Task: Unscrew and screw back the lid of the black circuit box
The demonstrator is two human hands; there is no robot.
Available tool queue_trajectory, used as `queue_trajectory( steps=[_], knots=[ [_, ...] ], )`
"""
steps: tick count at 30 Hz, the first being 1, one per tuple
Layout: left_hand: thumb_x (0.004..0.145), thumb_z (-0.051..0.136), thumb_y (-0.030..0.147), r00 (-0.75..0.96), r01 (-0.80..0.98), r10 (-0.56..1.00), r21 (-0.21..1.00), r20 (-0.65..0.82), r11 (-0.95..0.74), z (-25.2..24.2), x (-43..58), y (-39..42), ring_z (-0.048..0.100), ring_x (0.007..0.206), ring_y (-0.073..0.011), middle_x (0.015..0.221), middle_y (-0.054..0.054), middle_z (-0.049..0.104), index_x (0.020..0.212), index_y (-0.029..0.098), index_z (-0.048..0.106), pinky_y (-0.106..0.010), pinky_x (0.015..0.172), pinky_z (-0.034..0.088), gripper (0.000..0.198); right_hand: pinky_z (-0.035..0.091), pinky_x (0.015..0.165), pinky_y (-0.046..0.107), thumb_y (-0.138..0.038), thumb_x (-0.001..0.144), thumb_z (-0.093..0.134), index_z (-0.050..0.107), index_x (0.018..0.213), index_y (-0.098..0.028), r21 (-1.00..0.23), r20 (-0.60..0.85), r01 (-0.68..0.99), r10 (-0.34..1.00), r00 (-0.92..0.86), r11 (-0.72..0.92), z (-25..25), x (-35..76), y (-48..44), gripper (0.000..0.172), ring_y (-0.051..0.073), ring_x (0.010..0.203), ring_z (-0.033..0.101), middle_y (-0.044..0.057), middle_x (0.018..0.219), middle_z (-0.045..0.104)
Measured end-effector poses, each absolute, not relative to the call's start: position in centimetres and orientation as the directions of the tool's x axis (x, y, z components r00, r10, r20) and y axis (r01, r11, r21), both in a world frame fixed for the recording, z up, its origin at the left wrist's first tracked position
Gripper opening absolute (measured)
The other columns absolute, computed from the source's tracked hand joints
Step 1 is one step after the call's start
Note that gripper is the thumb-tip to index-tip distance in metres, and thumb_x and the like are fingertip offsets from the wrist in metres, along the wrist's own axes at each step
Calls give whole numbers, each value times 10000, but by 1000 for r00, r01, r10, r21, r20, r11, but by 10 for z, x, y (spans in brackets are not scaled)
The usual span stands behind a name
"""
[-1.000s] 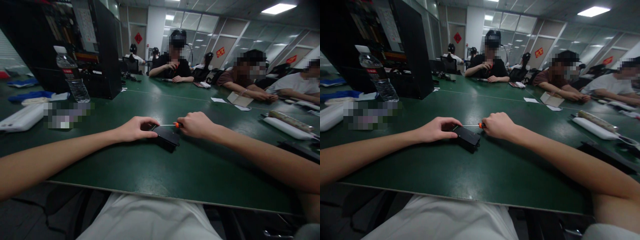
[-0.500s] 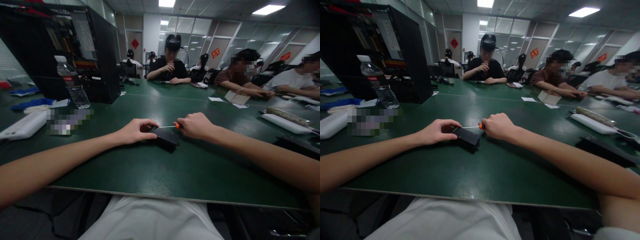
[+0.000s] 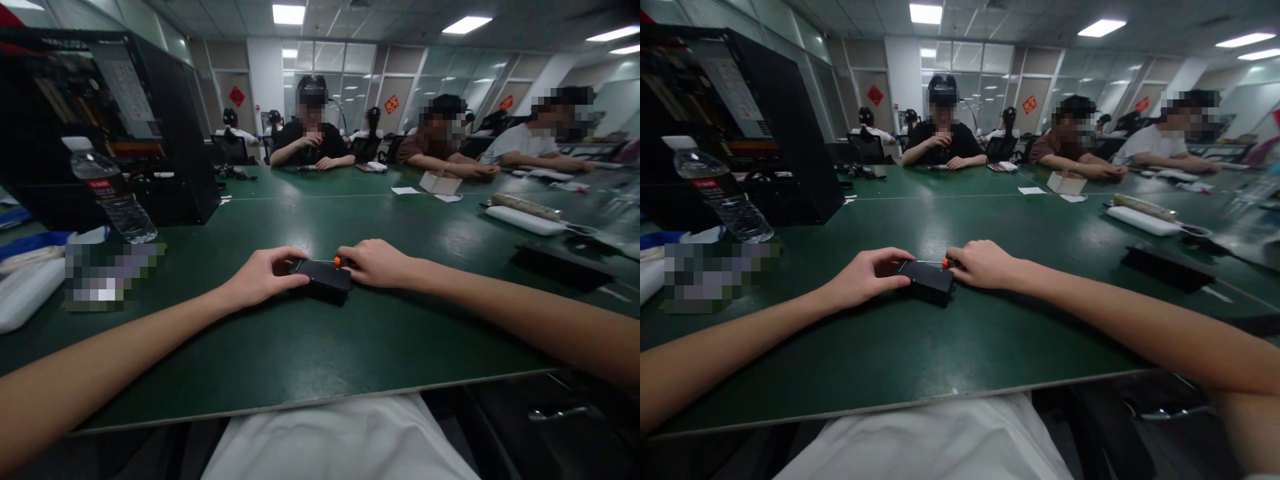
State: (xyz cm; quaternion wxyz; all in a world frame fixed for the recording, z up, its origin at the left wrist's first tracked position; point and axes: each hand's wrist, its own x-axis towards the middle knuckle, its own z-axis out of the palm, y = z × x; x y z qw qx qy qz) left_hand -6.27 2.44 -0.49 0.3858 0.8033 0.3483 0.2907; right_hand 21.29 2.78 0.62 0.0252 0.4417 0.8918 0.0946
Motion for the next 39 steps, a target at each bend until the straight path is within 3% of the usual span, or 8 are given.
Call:
queue_trajectory(
  steps=[8,14,21,24,27,31,34,39],
  knots=[
    [782,796,498,537,381,807,783,245,-492,0,-57,15,708,903,-239,1033,-81,749,1166,148,691,-383,880,570,531,282,631,282,-373,1039,384,619,1124,-174,223,98,790,793,-601,572,0,234,42,319,206,822,684,88,984,741],
    [781,781,511,521,421,817,758,249,-499,2,-54,11,701,965,-256,1080,-92,740,1141,154,695,-401,907,560,514,328,649,279,-406,1042,399,640,1100,-180,191,107,799,798,-594,570,3,242,43,335,204,852,684,85,1032,736],
    [784,764,537,513,436,818,743,260,-509,0,-54,14,684,888,-229,1034,-81,731,1112,150,703,-366,836,564,511,407,718,269,-430,1047,387,685,1146,-177,192,177,774,754,-632,604,8,233,29,403,200,945,657,100,1091,694],
    [784,766,531,518,420,814,752,261,-508,-1,-53,15,675,894,-225,1032,-82,727,1107,143,702,-358,843,557,510,441,812,290,-400,1071,306,688,1109,-158,98,279,747,702,-655,657,14,232,20,454,199,978,640,103,1080,686],
    [781,769,530,516,421,817,754,258,-504,-2,-54,15,670,895,-223,1034,-80,722,1108,140,700,-351,836,553,514,457,902,324,-480,1054,348,644,1189,-139,-9,376,658,612,-696,753,18,232,11,472,217,1047,625,127,1149,672],
    [804,756,526,523,431,810,738,265,-520,-1,-55,15,665,884,-215,1032,-72,723,1114,151,699,-334,827,544,490,481,889,349,-603,984,471,607,1254,-142,18,383,551,503,-775,835,17,230,1,551,241,1045,622,140,1154,669],
    [817,750,514,541,434,798,725,264,-534,0,-55,14,664,865,-209,1015,-67,723,1112,156,699,-313,797,542,467,495,850,336,-551,999,478,619,1232,-141,40,379,515,464,-801,856,14,225,-1,493,227,1004,627,133,1127,671],
    [827,740,513,536,443,795,706,284,-552,0,-56,13,671,840,-211,971,-58,729,1105,157,704,-307,761,540,453,519,845,314,-457,1002,519,626,1206,-128,-24,405,460,430,-807,887,9,223,2,401,203,974,630,126,1106,664]
  ],
)
